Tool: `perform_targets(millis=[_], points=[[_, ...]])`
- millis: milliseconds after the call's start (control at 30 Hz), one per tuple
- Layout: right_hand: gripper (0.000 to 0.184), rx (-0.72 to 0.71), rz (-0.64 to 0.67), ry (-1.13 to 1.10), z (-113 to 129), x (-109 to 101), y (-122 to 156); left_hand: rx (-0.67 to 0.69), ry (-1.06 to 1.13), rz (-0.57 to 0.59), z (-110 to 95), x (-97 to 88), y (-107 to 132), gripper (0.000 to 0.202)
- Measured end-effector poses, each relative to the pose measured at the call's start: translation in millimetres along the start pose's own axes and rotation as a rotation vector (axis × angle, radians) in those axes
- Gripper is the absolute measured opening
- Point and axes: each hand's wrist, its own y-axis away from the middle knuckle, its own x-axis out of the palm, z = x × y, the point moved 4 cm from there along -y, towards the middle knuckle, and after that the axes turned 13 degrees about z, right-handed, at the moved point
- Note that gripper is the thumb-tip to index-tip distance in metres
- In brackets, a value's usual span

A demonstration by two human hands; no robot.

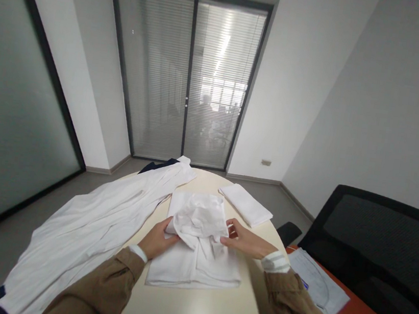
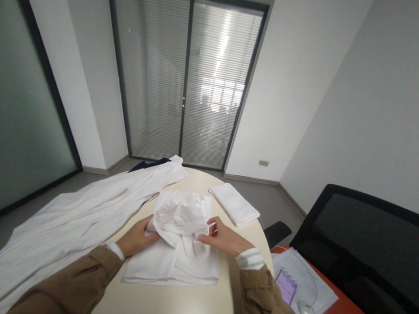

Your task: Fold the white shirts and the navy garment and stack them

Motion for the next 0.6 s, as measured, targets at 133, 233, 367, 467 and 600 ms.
perform_targets(millis=[133, 233, 367, 467, 600], points=[[0.072, -0.064, 0.053, -0.005, 22.6, -11.8, -15.7, -0.001, 0.066, 0.025, 1.3, -0.6, 0.3, 0.041], [0.058, -0.203, 0.04, -0.109, 24.3, 1.3, -25.4, 0.025, 0.09, 0.011, 0.3, -2.9, 0.8, 0.035], [0.037, -0.185, 0.002, -0.191, -0.8, 21.3, -30.9, 0.041, 0.074, -0.008, -0.9, -4.9, 0.8, 0.024], [0.032, -0.234, -0.045, -0.265, -12.1, 20.2, -29.2, 0.037, 0.077, -0.02, 1.1, -6.2, 1.4, 0.024], [0.042, -0.308, 0.058, -0.372, -14.1, 15.1, -25.2, 0.126, 0.173, -0.022, 2.3, -11.7, 7.3, 0.041]])
